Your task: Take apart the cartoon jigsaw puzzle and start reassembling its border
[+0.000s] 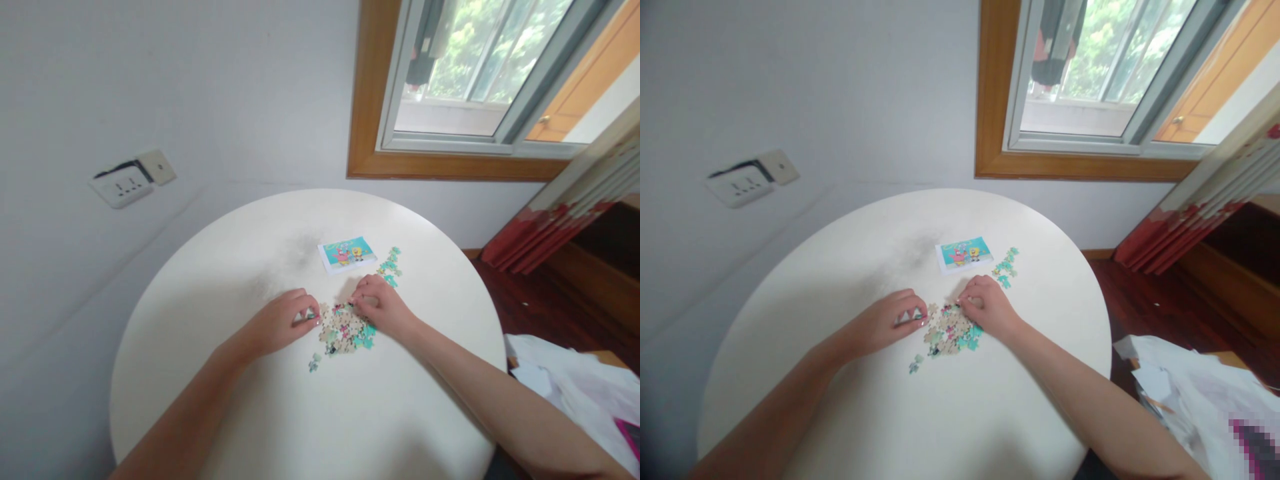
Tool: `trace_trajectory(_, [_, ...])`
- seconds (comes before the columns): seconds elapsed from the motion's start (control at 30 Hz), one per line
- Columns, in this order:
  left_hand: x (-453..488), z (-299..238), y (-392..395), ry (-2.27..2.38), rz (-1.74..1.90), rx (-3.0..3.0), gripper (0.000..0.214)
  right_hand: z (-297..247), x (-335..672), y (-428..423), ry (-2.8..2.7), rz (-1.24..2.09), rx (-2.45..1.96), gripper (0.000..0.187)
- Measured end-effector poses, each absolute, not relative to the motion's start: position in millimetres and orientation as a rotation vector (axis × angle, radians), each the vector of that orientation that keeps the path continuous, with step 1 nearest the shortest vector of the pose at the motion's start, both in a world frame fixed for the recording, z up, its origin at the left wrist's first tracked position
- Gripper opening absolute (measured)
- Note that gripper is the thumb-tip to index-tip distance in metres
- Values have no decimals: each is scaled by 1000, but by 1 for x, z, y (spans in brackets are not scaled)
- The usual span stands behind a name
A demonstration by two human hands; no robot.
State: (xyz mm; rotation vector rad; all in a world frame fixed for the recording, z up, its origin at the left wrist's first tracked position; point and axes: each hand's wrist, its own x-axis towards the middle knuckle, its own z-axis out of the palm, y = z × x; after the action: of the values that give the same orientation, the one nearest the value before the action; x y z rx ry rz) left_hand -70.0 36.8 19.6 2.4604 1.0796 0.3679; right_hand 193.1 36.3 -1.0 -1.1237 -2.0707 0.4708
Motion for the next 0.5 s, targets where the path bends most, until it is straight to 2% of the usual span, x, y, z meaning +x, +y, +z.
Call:
trace_trajectory(0.1, [-70, 22, 37, 1078, 346, 2450, 15, -5, 216, 56, -1963, 360, -1243, 18])
trace_trajectory(0.3, [-69, 22, 37, 1074, 352, 2447, 14, -7, 259, 83, -1839, -109, -1718, 16])
trace_trajectory(0.5, [-70, 20, 38, 1080, 362, 2441, 15, -1, 259, 77, -1814, -163, -1753, 14])
